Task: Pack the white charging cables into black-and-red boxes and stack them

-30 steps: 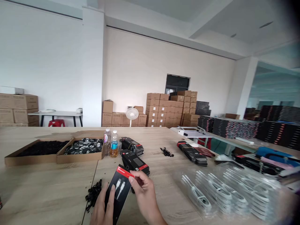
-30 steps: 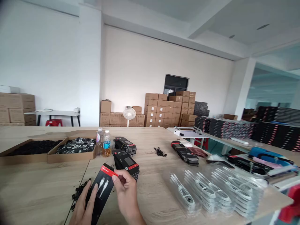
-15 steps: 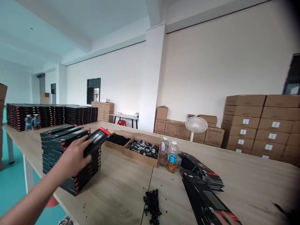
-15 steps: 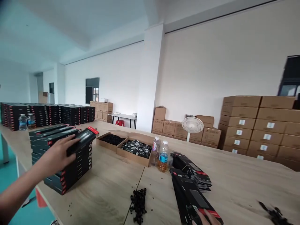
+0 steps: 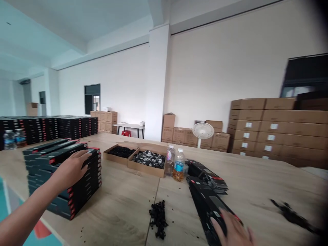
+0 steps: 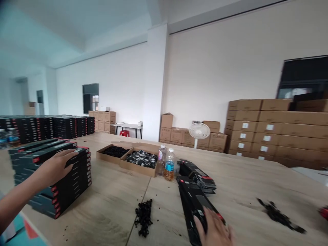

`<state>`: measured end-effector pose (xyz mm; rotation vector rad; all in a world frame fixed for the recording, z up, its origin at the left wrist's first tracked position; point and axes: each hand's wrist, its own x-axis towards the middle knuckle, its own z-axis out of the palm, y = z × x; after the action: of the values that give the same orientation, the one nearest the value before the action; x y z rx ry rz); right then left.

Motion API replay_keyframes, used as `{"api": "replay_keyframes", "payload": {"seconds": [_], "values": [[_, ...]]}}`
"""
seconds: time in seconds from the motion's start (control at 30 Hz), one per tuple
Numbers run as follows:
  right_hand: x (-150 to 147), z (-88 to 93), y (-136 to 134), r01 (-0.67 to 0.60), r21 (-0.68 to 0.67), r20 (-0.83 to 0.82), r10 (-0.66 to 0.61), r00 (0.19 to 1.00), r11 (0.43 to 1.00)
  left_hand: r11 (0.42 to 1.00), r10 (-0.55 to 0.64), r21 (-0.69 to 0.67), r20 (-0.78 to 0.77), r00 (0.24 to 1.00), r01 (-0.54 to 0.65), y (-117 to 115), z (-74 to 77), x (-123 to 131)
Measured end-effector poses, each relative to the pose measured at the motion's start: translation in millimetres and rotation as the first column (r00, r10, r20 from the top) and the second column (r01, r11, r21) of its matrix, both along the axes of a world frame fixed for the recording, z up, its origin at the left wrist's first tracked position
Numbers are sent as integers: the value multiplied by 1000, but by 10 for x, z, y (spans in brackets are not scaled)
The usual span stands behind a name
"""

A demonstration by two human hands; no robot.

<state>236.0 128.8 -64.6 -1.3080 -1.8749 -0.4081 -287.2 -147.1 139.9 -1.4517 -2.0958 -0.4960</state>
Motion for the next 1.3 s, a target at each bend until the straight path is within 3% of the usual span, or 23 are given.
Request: {"api": "replay_keyframes", "payload": {"seconds": [0.1, 0.17, 0.2, 0.23, 0.3, 0.37, 0.4, 0.43, 0.47, 0.53, 0.6, 0.73, 0.87, 0.97, 1.1, 1.2, 1.3], "values": [[-34, 71, -110, 4, 6, 31, -4, 1000, 1000, 963, -267, 80, 127, 955, 258, 219, -238, 415], [-11, 105, -199, -21, 56, 54, 18, 998, 998, 909, -414, 103, 345, 843, 404, 420, -452, 879], [3, 124, -254, -35, 91, 62, 29, 998, 995, 871, -470, 112, 466, 749, 477, 528, -562, 1159], [9, 146, -318, -46, 133, 63, 38, 997, 990, 826, -512, 137, 586, 628, 547, 641, -668, 1460], [-15, 198, -472, -71, 208, 69, 58, 996, 976, 676, -555, 206, 774, 305, 707, 875, -863, 2080], [-99, 245, -640, -130, 239, 100, 109, 989, 962, 530, -470, 337, 880, -61, 778, 1116, -1033, 2649], [-157, 262, -719, -179, 234, 126, 153, 980, 956, 511, -383, 427, 890, -247, 746, 1233, -1110, 2888], [-220, 273, -787, -234, 218, 153, 203, 967, 948, 518, -272, 493, 870, -412, 699, 1345, -1182, 3086], [-282, 276, -843, -286, 200, 177, 253, 951, 937, 583, -195, 536, 821, -536, 610, 1447, -1248, 3235], [-385, 265, -912, -382, 154, 219, 346, 912, 911, 722, -147, 533, 742, -655, 441, 1619, -1356, 3370], [-444, 238, -932, -442, 93, 230, 413, 881, 892, 800, -177, 499, 727, -664, 333, 1745, -1421, 3289], [-496, 184, -882, -444, -84, 77, 450, 890, 892, 847, -285, 485, 759, -585, 216, 1907, -1418, 2743], [-710, 187, -707, -541, -334, -56, 556, 829, 772, 836, -401, 524, 787, -468, 164, 2015, -1382, 2309], [-1084, 221, -501, -586, -410, -77, 614, 785, 698, 825, -432, 539, 796, -425, 170, 2072, -1411, 2243], [-1563, 256, -260, -547, -489, 6, 629, 777, 680, 806, -443, 557, 793, -419, 201, 2098, -1455, 2285], [-1610, 264, -189, -499, -503, 31, 592, 805, 705, 792, -435, 567, 785, -440, 228, 2077, -1437, 2313], [-1400, 282, -230, -412, -509, 47, 502, 864, 756, 781, -409, 563, 788, -460, 270, 2034, -1403, 2361]]}}
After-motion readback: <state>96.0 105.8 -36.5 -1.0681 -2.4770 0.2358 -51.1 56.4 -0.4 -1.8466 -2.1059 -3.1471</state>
